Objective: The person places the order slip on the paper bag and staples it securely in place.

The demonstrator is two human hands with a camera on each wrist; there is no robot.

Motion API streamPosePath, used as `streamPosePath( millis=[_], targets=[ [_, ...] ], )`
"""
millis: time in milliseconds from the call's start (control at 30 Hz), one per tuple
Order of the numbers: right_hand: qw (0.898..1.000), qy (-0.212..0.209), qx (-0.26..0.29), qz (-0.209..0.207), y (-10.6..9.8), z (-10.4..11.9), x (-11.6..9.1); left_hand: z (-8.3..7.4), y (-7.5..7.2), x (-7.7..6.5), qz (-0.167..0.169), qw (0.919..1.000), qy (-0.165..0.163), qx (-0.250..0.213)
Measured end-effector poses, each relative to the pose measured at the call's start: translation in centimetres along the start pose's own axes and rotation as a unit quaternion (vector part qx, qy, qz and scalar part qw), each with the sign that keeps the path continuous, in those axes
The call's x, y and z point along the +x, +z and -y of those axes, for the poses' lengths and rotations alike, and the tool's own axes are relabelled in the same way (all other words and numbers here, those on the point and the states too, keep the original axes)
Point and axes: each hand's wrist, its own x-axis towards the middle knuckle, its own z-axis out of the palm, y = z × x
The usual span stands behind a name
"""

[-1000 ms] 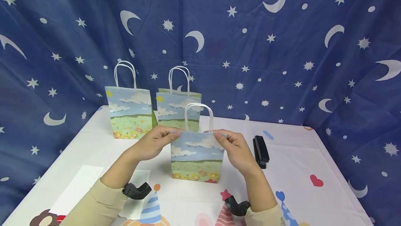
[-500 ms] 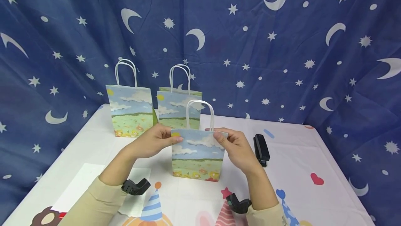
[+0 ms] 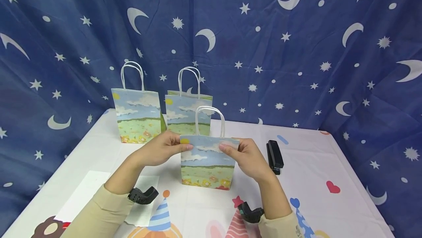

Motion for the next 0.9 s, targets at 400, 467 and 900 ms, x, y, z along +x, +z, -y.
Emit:
streamPosePath(
  millis=[400, 467, 900],
  targets=[
    [1.000, 0.005, 0.012, 0.017, -0.3, 0.1, -0.1, 0.1, -0.2, 0.0, 0.004, 1.0000, 0.001, 0.008],
    [1.000, 0.003, 0.013, 0.014, -0.3, 0.2, -0.2, -0.1, -0.4, 0.0, 0.004, 0.9999, 0.005, 0.012],
    [1.000, 0.001, -0.003, 0.010, -0.3, 0.5, -0.4, -1.1, -1.6, -1.3, -0.058, 0.9967, 0.056, 0.016]
  ],
)
